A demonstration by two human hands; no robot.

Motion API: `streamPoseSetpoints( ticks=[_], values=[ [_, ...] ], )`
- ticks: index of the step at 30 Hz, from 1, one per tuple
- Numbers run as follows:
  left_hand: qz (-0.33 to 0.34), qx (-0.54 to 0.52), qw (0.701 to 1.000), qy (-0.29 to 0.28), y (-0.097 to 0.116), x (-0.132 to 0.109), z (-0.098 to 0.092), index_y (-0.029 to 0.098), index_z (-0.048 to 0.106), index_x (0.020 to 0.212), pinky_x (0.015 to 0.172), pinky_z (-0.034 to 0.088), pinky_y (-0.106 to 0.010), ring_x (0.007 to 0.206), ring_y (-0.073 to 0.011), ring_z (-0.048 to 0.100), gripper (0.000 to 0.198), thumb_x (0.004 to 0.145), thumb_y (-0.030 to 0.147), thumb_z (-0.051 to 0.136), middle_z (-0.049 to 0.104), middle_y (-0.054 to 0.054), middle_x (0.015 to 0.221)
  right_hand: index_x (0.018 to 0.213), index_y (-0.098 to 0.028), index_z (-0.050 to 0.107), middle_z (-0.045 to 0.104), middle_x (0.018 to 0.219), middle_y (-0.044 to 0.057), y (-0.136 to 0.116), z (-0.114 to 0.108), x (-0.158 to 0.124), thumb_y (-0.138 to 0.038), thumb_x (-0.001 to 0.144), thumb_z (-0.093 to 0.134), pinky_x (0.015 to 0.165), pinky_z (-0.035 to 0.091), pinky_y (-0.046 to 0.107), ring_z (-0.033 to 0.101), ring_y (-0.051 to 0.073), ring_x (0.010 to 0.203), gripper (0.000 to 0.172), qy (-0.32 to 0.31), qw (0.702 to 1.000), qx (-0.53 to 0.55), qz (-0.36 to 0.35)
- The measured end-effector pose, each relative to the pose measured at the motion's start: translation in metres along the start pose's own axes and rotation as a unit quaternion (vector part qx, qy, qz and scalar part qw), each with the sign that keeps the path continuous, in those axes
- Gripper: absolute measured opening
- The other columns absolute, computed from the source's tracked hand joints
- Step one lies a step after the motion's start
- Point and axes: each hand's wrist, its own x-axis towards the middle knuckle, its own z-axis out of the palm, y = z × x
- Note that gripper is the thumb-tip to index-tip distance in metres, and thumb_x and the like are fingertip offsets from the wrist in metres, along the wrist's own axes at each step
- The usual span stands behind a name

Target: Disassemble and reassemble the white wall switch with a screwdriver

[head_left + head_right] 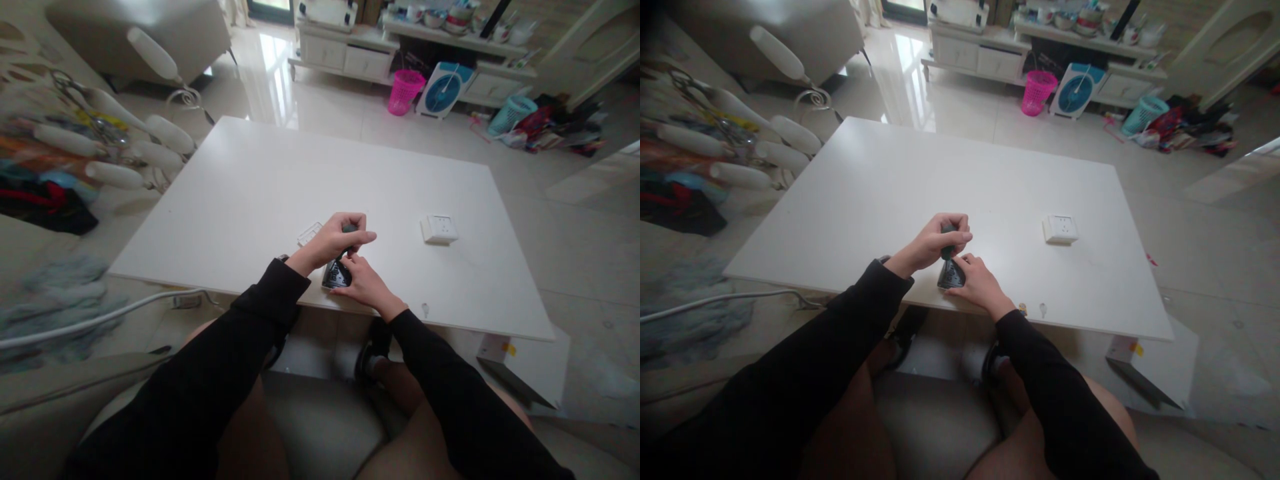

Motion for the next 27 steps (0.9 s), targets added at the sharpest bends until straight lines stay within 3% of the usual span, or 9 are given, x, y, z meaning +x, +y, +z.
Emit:
streamPoseSetpoints(
  ticks=[9, 15, 21, 24, 27],
  values=[
    [0.048, 0.066, 0.992, 0.094, -0.004, 0.004, -0.001, 0.017, 0.053, 0.058, 0.059, 0.039, -0.024, 0.056, -0.0089, 0.048, 0.038, 0.079, 0.042, 0.074, 0.053, 0.002, 0.056, 0.136, -0.029, 0.059, 0.058, 0.121, 0.009, -0.002, 0.003, 0.001, -0.043, 0.074, 0.086, 0.098, 0.052, 0.047, 0.054, 0.029, 0.108, 0.069, 0.018, 1.000, -0.017, 0.001],
    [0.034, 0.007, 0.995, 0.094, -0.009, 0.008, -0.006, 0.018, 0.055, 0.065, 0.061, 0.043, -0.025, 0.058, -0.0104, 0.056, 0.036, 0.084, 0.045, 0.071, 0.059, 0.001, 0.059, 0.144, -0.028, 0.054, 0.058, 0.124, 0.010, -0.005, 0.001, -0.001, -0.041, 0.076, 0.085, 0.100, 0.052, 0.047, 0.055, 0.031, 0.113, 0.076, 0.010, 1.000, -0.004, 0.002],
    [0.059, 0.051, 0.990, 0.118, -0.011, 0.011, -0.011, 0.016, 0.064, 0.061, 0.062, 0.041, -0.026, 0.061, -0.0089, 0.051, 0.041, 0.086, 0.049, 0.069, 0.056, 0.000, 0.066, 0.145, -0.028, 0.054, 0.058, 0.125, 0.010, -0.007, -0.002, -0.001, -0.043, 0.077, 0.084, 0.101, 0.052, 0.047, 0.055, 0.031, 0.113, 0.076, 0.006, 1.000, -0.006, 0.004],
    [0.033, 0.023, 0.994, 0.102, -0.011, 0.010, -0.011, 0.017, 0.069, 0.075, 0.060, 0.041, -0.025, 0.061, -0.0099, 0.053, 0.034, 0.085, 0.049, 0.070, 0.060, 0.000, 0.066, 0.143, -0.026, 0.055, 0.059, 0.124, 0.010, -0.008, -0.003, -0.001, -0.044, 0.078, 0.084, 0.101, 0.052, 0.047, 0.056, 0.031, 0.113, 0.073, 0.004, 1.000, -0.009, 0.005],
    [0.032, 0.017, 0.996, 0.078, -0.009, 0.010, -0.010, 0.016, 0.065, 0.068, 0.062, 0.043, -0.026, 0.063, -0.0121, 0.056, 0.039, 0.090, 0.048, 0.061, 0.062, -0.003, 0.064, 0.142, -0.026, 0.056, 0.058, 0.123, 0.010, -0.008, -0.003, -0.001, -0.043, 0.077, 0.084, 0.101, 0.052, 0.046, 0.056, 0.031, 0.113, 0.072, 0.005, 1.000, -0.012, 0.002]
  ],
)
